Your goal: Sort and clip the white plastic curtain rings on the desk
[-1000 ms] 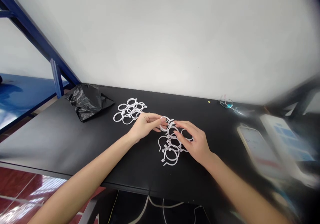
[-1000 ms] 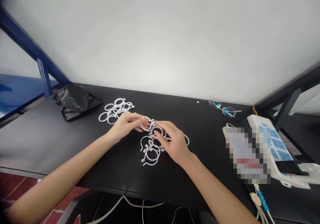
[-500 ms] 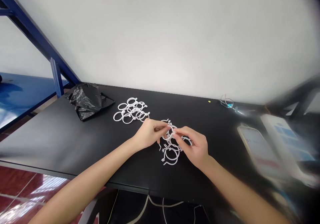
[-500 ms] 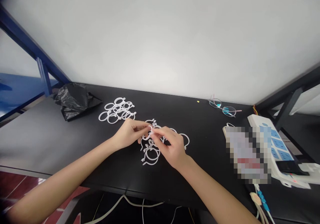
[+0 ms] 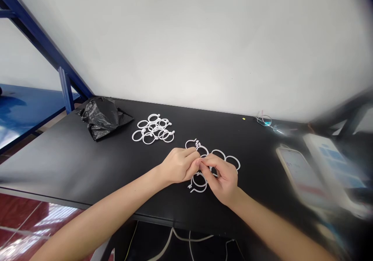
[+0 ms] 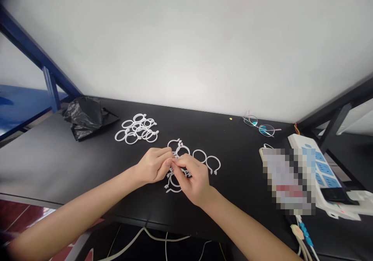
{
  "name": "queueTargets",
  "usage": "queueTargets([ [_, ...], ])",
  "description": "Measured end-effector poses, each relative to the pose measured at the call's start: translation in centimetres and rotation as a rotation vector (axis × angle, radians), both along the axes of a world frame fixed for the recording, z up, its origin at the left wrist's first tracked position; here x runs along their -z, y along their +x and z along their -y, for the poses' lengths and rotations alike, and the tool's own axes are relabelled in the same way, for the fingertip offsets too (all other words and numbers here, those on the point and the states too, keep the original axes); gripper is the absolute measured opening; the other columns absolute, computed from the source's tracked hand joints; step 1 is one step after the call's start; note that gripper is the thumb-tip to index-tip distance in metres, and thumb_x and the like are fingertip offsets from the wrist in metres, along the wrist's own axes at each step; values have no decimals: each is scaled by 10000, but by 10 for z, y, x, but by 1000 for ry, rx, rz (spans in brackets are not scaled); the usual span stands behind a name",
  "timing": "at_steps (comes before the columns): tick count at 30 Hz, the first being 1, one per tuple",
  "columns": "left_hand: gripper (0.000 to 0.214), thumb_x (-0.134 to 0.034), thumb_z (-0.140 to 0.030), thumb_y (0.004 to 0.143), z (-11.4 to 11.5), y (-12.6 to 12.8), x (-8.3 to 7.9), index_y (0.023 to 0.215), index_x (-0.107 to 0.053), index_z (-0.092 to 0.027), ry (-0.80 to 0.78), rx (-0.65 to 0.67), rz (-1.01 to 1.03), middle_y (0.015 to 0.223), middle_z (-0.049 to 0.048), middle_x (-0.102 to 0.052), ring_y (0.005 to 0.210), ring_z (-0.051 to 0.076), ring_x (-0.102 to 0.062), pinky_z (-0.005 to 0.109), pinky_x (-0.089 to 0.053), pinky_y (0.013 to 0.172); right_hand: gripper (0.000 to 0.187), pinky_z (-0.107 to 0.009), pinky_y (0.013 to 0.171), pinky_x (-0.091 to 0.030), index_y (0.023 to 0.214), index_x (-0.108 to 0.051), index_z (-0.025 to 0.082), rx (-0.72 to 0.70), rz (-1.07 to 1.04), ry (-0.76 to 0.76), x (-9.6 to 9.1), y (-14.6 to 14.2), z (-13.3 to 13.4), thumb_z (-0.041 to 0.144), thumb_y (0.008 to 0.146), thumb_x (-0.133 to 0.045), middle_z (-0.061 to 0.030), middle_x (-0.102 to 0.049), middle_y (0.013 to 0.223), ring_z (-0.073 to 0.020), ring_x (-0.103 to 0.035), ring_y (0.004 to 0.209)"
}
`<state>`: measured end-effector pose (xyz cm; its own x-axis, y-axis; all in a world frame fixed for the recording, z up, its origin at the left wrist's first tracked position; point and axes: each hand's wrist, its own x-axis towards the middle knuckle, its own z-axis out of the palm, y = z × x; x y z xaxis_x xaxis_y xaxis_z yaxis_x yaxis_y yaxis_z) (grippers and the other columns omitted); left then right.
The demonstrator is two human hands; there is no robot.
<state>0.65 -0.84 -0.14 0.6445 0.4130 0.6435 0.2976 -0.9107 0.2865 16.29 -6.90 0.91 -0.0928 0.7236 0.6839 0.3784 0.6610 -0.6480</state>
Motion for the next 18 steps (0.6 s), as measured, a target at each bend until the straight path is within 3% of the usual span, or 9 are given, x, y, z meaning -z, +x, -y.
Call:
queueTargets([
  [5, 486, -186, -285, 1023, -1, 0, -2, 660, -493, -183, 58, -26, -13, 561, 3, -495, 450, 105, -377, 252, -302, 446, 126, -260, 568, -564, 866, -665, 209, -13, -13, -19, 1, 2, -2, 99, 875, -604, -10, -699, 715, -142, -657, 611],
  [8, 435, -242, -305, 1021, -6, -5, -9, 746, -550, -167, 11, -78, -35, 638, 16, -542, 505, 108, -444, 245, -343, 485, 170, -288, 655, -608, 1018, -681, 217, 11, -22, -83, 5, 9, -5, 131, 890, -611, -32, -748, 829, -162, -712, 694],
  [12, 328, -336, -319, 1017, -33, -27, -16, 881, -592, -163, -108, -296, -13, 787, 42, -592, 664, 133, -539, 254, -422, 612, 238, -356, 719, -638, 1158, -643, 225, 85, -120, -175, 10, 19, -8, 197, 938, -555, -51, -766, 911, -191, -739, 777],
  [18, 197, -445, -338, 988, -75, -61, -2, 977, -575, -190, -158, -413, -23, 939, 62, -595, 911, 202, -569, 323, -470, 812, 198, -312, 654, -639, 1083, -666, 230, 110, -92, -121, 10, 23, -9, 165, 914, -586, -38, -750, 882, -180, -738, 768],
])
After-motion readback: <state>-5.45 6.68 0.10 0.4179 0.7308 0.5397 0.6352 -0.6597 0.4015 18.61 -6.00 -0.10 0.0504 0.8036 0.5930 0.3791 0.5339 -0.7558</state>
